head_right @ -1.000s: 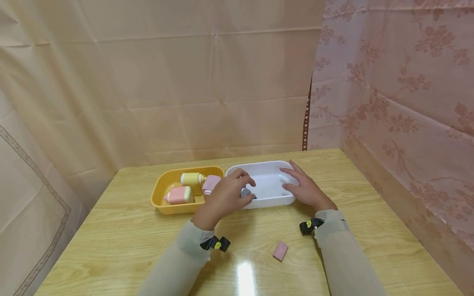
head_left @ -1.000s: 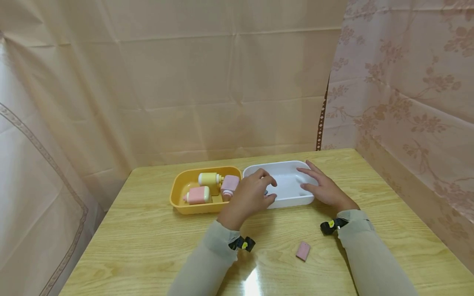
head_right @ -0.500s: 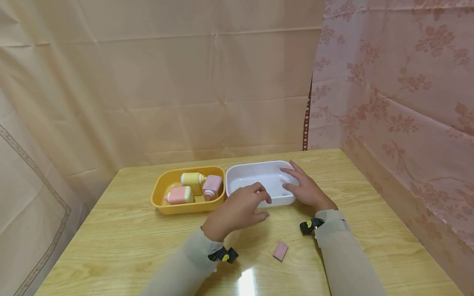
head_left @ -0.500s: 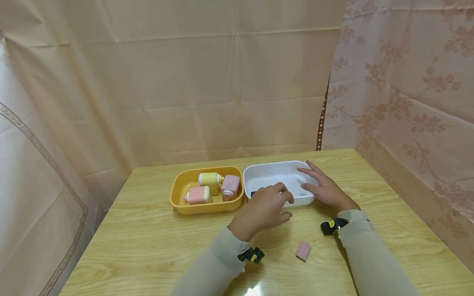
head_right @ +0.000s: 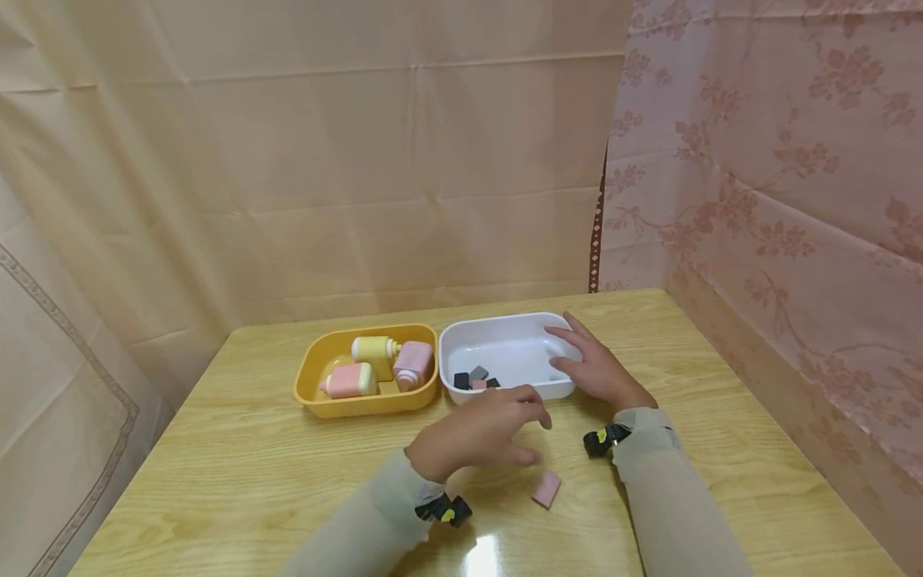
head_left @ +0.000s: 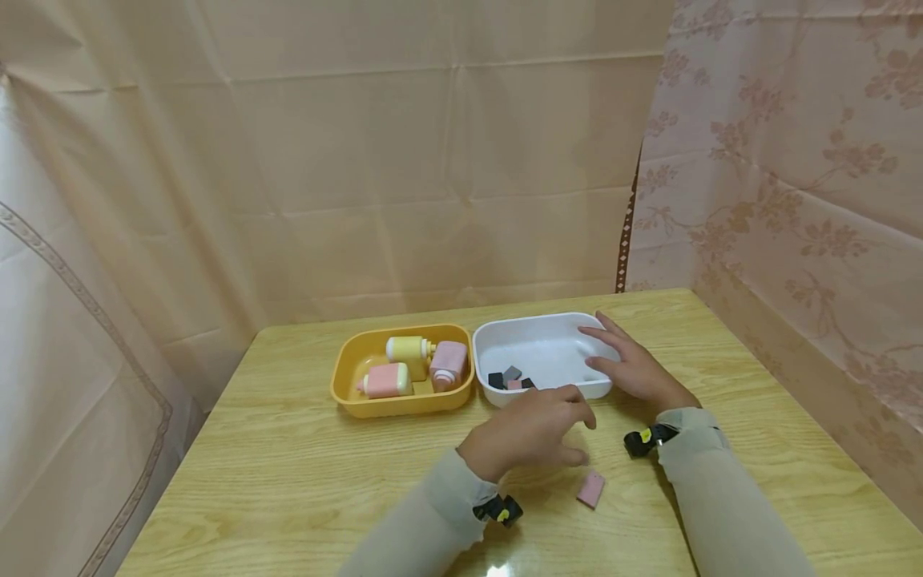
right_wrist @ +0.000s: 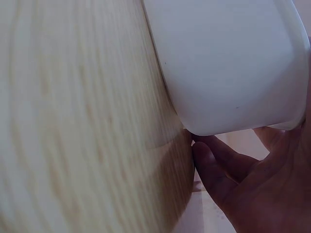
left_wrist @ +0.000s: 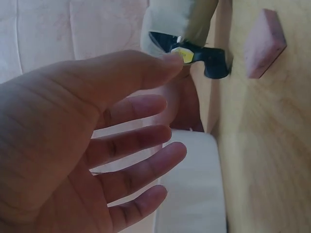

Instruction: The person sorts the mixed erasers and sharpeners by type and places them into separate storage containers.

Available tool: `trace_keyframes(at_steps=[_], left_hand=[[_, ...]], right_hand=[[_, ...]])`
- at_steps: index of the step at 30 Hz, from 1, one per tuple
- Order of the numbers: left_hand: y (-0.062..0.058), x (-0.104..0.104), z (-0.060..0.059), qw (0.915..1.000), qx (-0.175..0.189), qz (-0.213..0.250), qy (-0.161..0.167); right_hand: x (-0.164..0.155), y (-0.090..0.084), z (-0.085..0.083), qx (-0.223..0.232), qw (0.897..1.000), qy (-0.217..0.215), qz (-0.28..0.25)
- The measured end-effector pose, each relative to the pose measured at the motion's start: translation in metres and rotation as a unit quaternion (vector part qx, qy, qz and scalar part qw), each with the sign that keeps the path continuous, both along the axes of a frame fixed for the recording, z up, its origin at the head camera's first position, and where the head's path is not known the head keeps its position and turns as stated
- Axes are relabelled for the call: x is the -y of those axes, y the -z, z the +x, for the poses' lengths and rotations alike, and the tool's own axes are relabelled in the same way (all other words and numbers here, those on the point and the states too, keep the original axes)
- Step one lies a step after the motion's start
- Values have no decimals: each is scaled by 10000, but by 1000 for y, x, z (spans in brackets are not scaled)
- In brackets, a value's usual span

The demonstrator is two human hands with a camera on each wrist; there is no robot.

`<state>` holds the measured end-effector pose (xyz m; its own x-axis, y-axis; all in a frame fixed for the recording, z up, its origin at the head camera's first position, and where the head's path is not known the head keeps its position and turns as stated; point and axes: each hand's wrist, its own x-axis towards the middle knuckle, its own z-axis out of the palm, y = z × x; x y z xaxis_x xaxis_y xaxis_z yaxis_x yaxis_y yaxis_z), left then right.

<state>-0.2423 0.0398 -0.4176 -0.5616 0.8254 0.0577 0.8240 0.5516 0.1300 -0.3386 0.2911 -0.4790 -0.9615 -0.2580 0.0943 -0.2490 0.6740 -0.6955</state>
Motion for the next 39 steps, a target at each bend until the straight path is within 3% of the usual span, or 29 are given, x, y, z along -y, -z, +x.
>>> trace_keyframes(at_steps=[5,13,28,39], left_hand=[[6,-4,4,9996,14,-227,173],[18,-11,11,9974,453,-379,419],[24,-17,15,9940,516,-607,752],[29,-23,14,9916,357,-816,940]], right_hand=[[1,0,0,-40,10000,-20,-51],[-1,0,-1,37,10000,-15,-61],[-1,1,-2,141,9999,42,-72],[-1,0,0,169,9998,65,-59]])
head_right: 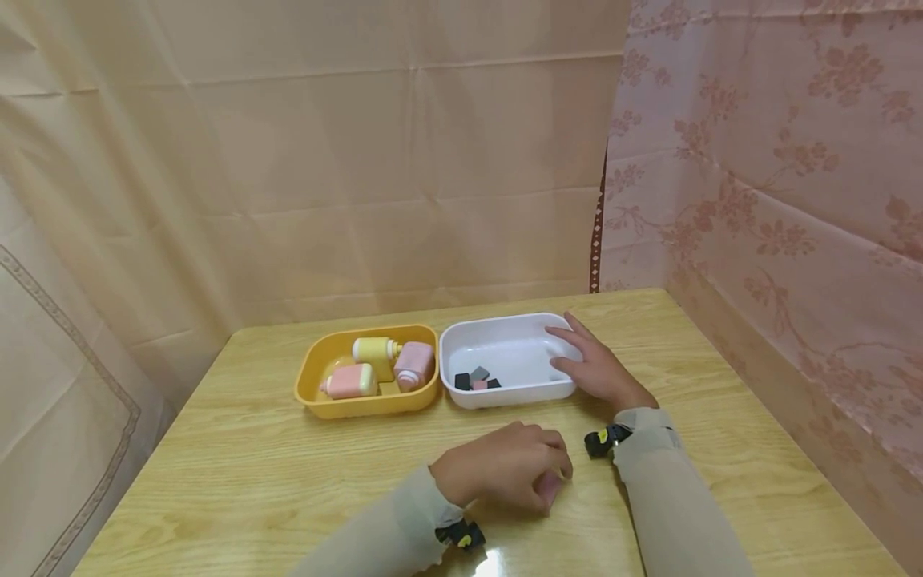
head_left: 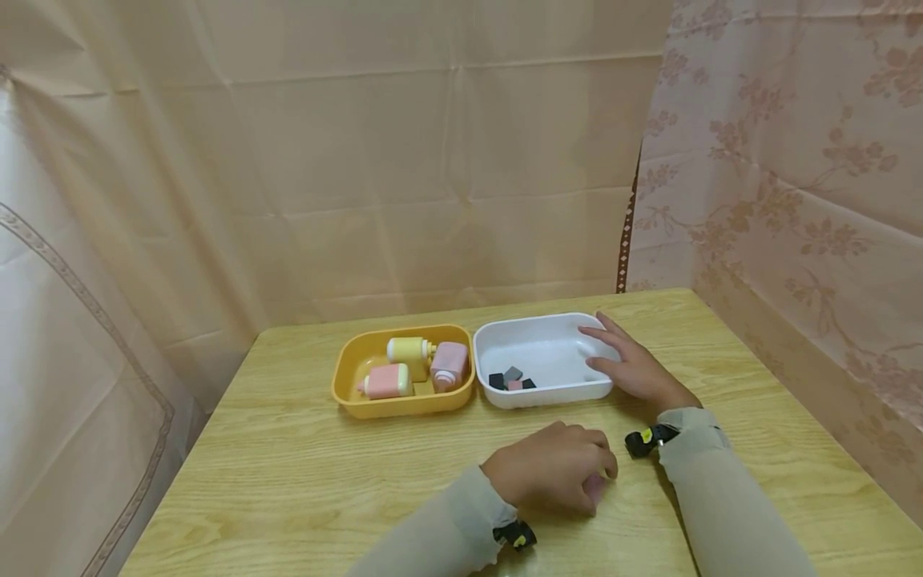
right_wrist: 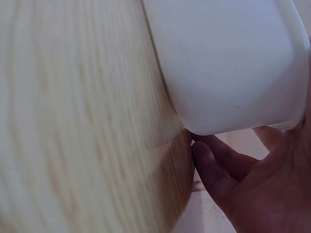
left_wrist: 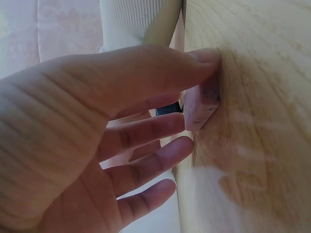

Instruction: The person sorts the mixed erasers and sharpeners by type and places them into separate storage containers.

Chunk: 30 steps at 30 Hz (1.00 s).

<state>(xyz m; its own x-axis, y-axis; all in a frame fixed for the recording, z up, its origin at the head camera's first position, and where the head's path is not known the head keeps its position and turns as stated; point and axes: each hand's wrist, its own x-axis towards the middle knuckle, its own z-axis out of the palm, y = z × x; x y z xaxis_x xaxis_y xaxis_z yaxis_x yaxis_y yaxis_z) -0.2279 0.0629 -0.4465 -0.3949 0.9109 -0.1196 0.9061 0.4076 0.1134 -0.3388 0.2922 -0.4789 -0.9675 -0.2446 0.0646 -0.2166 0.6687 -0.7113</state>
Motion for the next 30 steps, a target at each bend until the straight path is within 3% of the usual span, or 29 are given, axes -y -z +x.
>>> trace_keyframes(at_steps=[6,30], left_hand=[[-1,0,2,9999,-104,10,11],[-4,-2,3,9998,147,-80,94]], right_hand=[[1,-1,-1,-24,10000,-23,26],[1,-2,2,-1,10000,10,35]])
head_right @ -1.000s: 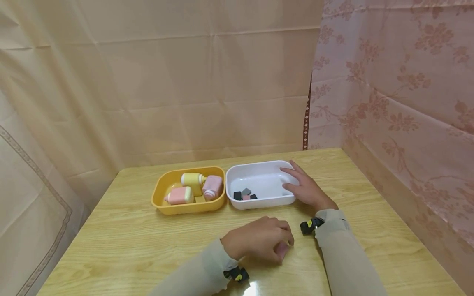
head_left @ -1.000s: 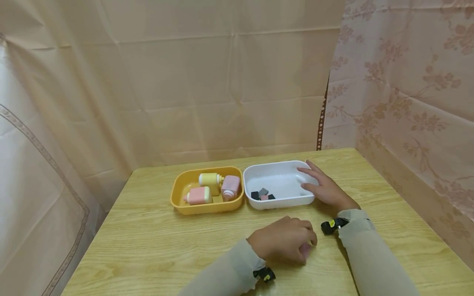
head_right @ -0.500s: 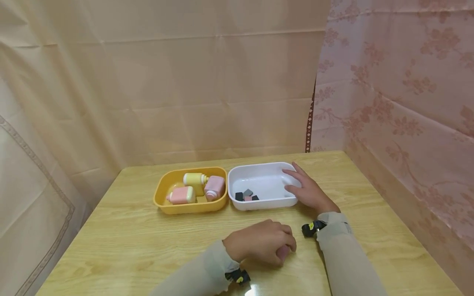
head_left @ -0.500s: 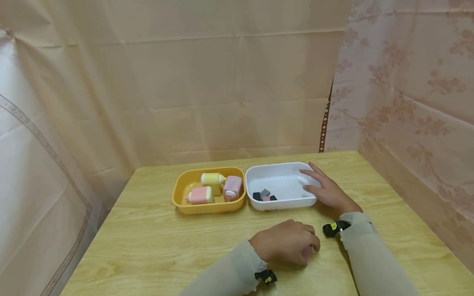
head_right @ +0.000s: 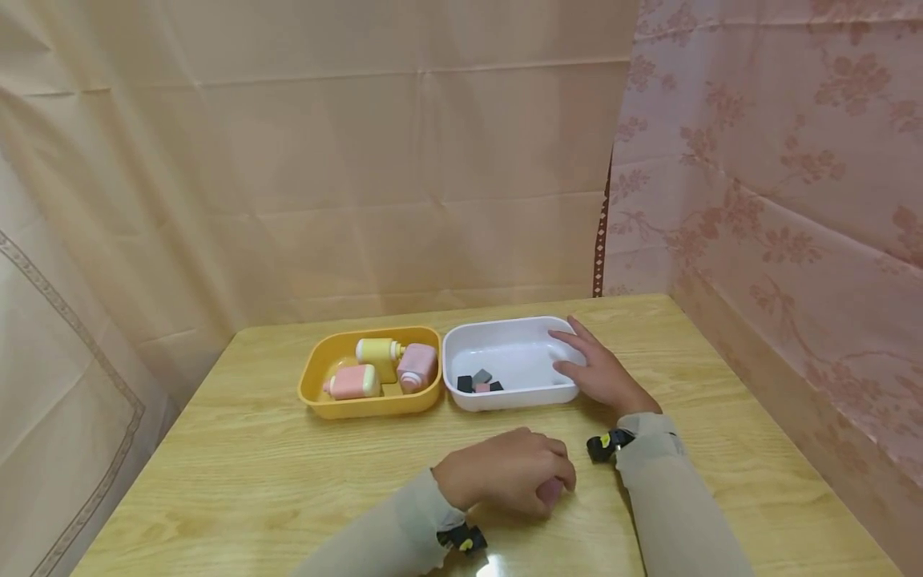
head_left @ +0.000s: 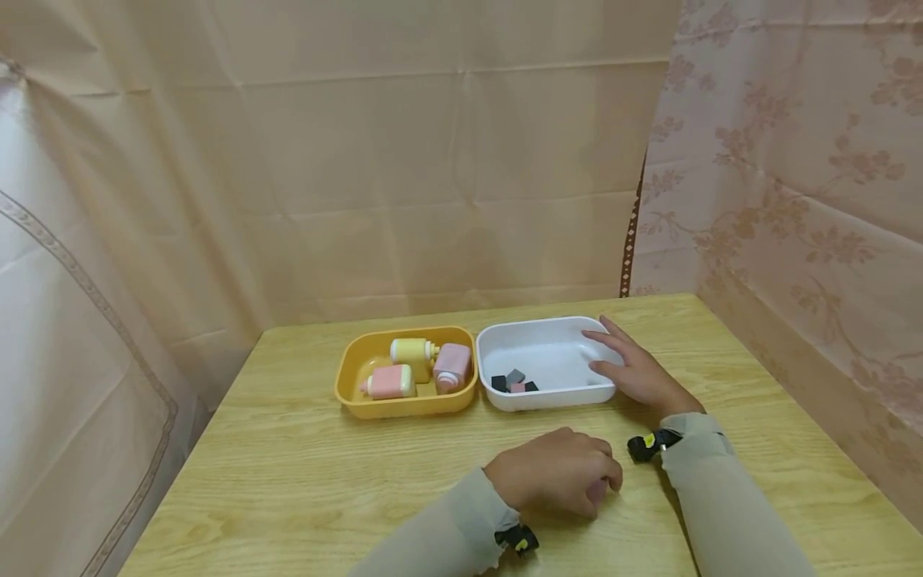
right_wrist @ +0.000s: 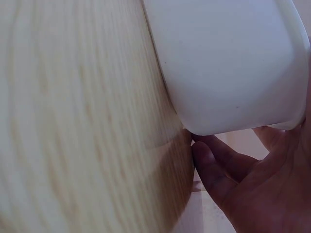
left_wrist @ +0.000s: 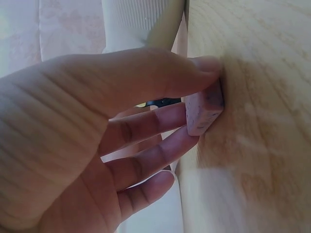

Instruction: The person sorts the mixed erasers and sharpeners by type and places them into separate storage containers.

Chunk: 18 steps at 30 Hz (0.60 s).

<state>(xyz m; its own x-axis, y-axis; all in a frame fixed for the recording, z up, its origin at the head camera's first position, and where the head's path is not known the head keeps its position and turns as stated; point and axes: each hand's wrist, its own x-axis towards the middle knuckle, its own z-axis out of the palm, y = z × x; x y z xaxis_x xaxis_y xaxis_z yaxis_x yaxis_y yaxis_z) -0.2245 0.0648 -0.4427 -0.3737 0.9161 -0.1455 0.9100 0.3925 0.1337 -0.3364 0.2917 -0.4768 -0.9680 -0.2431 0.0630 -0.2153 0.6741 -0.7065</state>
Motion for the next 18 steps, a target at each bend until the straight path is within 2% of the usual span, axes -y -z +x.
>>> trace_keyframes(at_steps=[18], left_hand=[[-6,8,-7,9997,-148,124,-130]], right_hand=[[0,0,1,49,10000,4,-7]])
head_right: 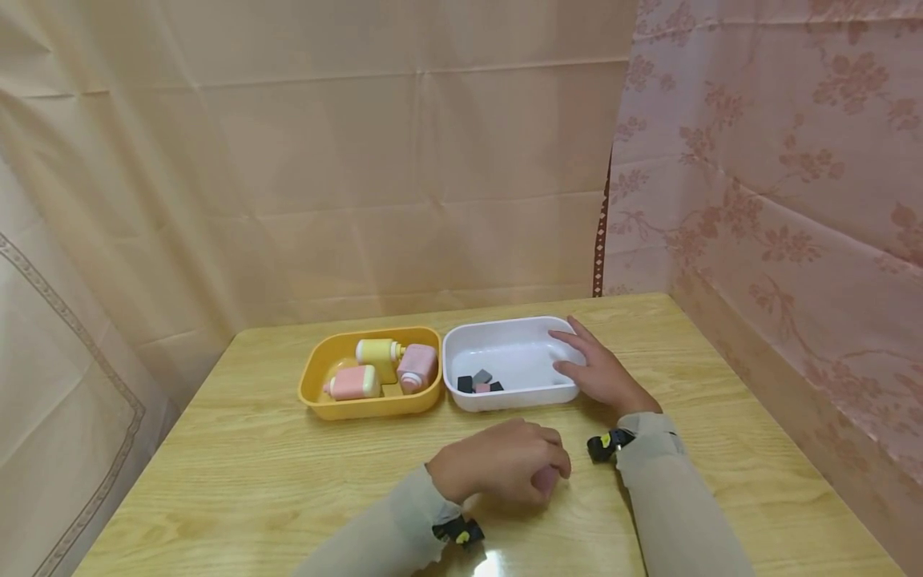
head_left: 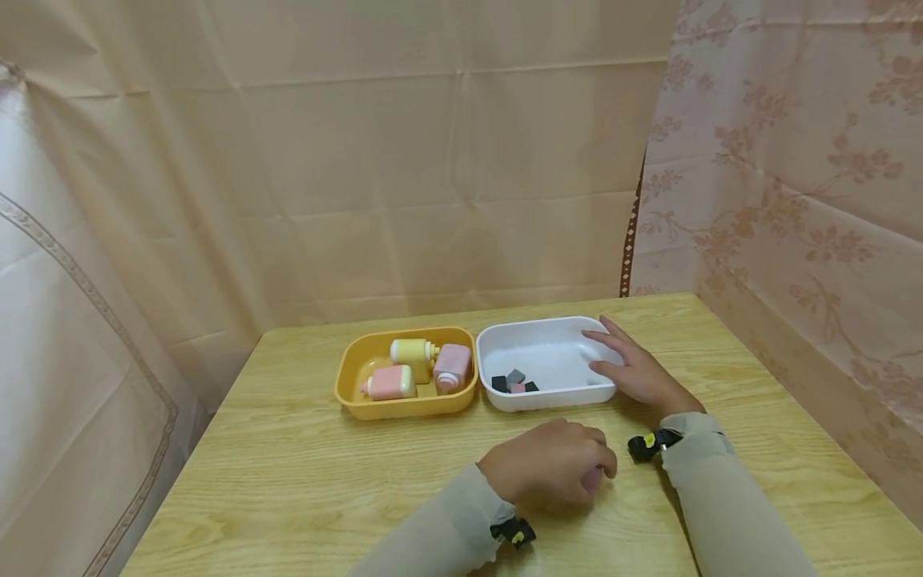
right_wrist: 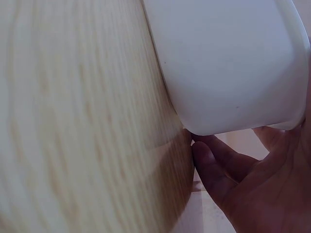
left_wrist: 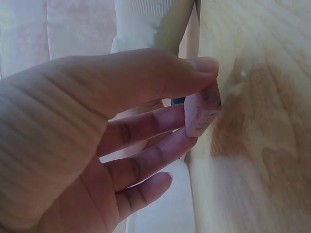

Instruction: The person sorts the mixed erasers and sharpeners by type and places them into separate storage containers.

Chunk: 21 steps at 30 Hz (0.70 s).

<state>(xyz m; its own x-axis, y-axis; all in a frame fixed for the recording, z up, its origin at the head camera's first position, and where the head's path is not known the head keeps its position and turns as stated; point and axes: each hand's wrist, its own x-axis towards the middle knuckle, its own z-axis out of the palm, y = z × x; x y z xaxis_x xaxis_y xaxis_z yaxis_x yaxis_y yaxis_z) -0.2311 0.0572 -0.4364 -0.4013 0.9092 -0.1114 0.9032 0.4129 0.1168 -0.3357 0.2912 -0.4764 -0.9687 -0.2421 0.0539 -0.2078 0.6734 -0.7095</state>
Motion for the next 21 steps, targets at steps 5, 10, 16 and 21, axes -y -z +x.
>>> trace_keyframes(at_steps=[5,10,16,21], left_hand=[[-3,3,-2,9999,-2,125,-40],[-5,7,-5,9995,-139,267,-91],[-9,10,-7,9984,-322,441,-144],[-14,13,-11,9948,-751,678,-110]], right_hand=[[0,0,0,-25,10000,-27,-10],[0,-1,0,-2,10000,-7,-37],[0,-1,1,-51,10000,-7,-44],[0,1,0,-112,9999,-51,-37]])
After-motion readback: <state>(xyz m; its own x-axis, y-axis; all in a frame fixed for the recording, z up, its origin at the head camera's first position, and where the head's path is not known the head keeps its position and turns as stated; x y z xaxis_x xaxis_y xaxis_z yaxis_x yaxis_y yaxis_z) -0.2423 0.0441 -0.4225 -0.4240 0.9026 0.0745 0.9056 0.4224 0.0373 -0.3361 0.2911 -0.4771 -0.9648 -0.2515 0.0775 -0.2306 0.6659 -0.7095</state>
